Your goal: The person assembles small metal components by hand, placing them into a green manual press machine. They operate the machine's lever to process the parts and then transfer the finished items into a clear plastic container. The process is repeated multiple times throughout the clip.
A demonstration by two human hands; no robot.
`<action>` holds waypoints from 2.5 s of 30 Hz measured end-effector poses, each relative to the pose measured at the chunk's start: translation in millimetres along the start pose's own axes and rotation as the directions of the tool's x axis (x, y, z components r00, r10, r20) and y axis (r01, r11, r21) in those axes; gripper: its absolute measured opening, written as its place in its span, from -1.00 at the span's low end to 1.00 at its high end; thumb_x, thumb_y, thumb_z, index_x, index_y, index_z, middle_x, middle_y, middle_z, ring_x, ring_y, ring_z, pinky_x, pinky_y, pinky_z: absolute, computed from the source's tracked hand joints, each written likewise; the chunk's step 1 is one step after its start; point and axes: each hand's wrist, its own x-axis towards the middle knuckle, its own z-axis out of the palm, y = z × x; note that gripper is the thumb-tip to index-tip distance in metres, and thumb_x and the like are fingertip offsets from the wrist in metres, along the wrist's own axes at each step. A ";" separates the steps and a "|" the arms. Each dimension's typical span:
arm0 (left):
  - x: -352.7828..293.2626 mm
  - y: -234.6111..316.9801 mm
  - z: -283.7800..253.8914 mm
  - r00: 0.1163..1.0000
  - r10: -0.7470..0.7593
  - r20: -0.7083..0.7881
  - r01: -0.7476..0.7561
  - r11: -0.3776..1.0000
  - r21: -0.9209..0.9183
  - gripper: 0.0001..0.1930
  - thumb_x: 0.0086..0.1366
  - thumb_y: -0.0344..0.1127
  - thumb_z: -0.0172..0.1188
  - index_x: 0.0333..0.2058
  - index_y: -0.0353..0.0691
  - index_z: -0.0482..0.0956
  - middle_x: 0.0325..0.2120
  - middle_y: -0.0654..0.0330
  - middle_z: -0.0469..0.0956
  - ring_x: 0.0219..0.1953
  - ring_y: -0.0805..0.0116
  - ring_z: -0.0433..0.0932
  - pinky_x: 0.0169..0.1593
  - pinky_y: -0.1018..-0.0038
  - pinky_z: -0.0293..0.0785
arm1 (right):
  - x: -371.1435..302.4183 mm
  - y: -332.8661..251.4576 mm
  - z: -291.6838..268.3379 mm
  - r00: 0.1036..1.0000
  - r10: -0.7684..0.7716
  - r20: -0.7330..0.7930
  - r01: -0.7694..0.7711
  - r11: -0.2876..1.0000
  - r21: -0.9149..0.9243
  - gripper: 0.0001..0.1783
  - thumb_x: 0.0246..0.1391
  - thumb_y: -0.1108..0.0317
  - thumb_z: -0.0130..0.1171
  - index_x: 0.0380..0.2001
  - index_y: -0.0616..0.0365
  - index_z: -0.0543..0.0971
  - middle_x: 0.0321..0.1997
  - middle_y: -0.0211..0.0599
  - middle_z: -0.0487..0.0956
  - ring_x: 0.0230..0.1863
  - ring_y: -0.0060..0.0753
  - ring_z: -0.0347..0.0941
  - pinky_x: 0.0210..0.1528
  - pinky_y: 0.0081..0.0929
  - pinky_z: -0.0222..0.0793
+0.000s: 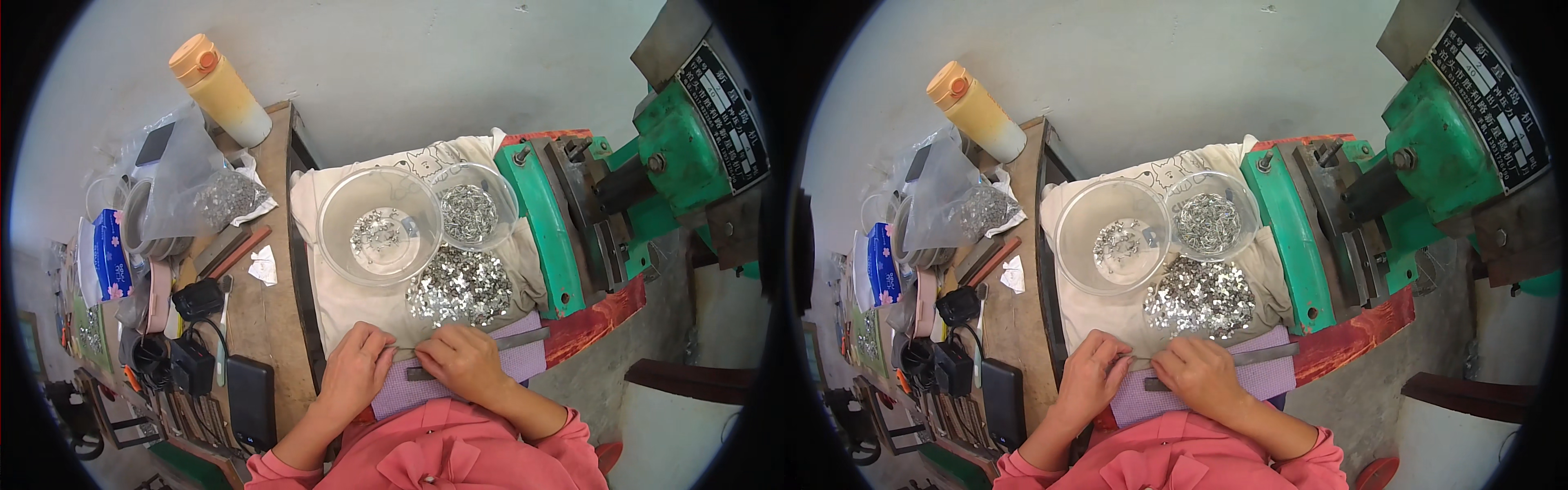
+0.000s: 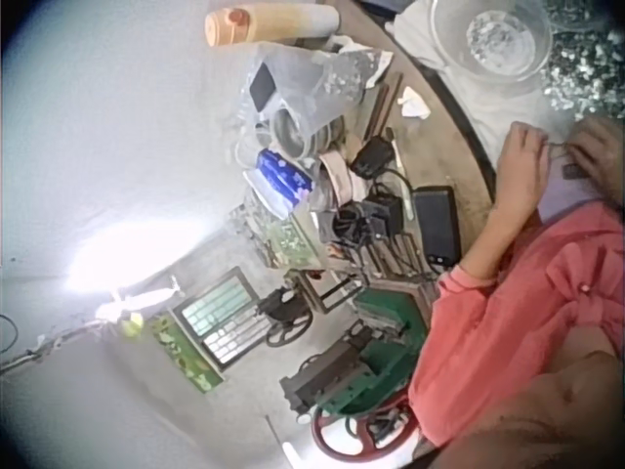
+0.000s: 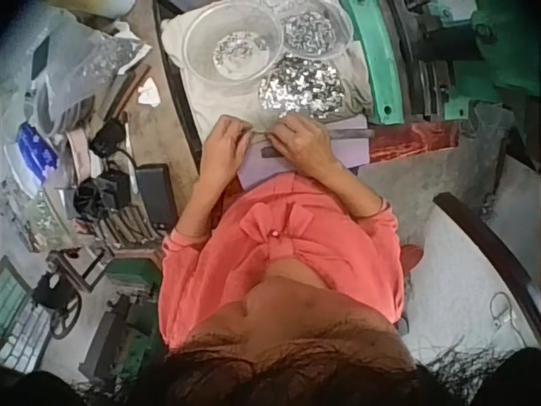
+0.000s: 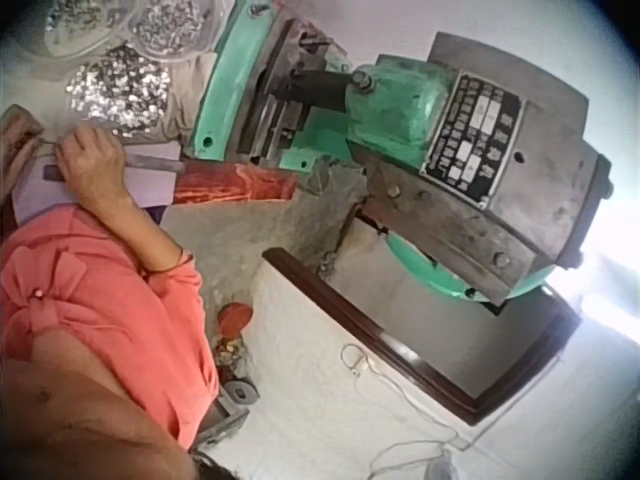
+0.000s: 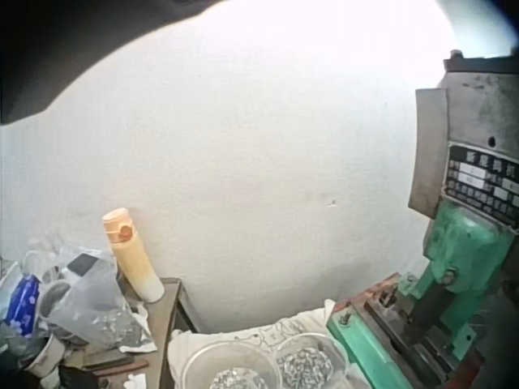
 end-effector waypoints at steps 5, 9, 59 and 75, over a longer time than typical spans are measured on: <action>2.9 -1.5 1.1 1.000 0.020 0.009 -0.020 1.000 0.009 -0.84 0.15 -0.48 0.32 -0.28 -0.26 0.58 -0.31 0.12 0.49 -0.23 0.06 0.55 -0.19 0.23 0.51 | 6.6 10.9 -10.8 0.992 0.122 -0.006 -0.121 0.990 0.066 -0.87 -0.07 0.33 0.44 -0.43 0.01 0.66 -0.47 -0.43 0.49 -0.46 -0.31 0.51 -0.42 -0.37 0.44; 2.7 -1.1 4.1 0.999 0.052 0.004 -0.052 0.999 0.013 -0.87 0.14 -0.48 0.34 -0.31 -0.25 0.61 -0.33 0.11 0.52 -0.25 0.04 0.56 -0.19 0.25 0.49 | 19.3 14.6 -11.6 0.995 0.101 0.012 -0.101 0.995 0.008 -0.88 -0.07 0.34 0.44 -0.44 0.02 0.66 -0.46 -0.39 0.50 -0.43 -0.28 0.52 -0.39 -0.35 0.46; 33.6 -8.6 20.8 0.996 0.070 -0.055 -0.073 0.996 -0.052 -0.80 0.12 -0.56 0.30 -0.26 -0.29 0.55 -0.18 0.04 0.45 -0.10 0.01 0.43 -0.03 0.25 0.39 | 76.0 59.6 -69.0 0.965 0.106 -0.242 -0.145 0.978 -0.148 -0.86 -0.06 0.46 0.39 -0.37 0.12 0.65 -0.34 -0.30 0.55 -0.24 -0.13 0.49 -0.20 -0.23 0.40; 30.1 -7.4 17.3 0.998 0.038 -0.044 -0.041 0.997 -0.062 -0.79 0.09 -0.54 0.34 -0.27 -0.27 0.58 -0.15 0.06 0.46 -0.08 0.03 0.45 -0.01 0.28 0.41 | 23.2 18.5 -14.1 0.999 0.002 0.035 -0.001 0.999 -0.039 -0.81 -0.15 0.43 0.38 -0.37 0.01 0.68 -0.22 -0.39 0.49 -0.12 -0.23 0.41 -0.11 -0.29 0.36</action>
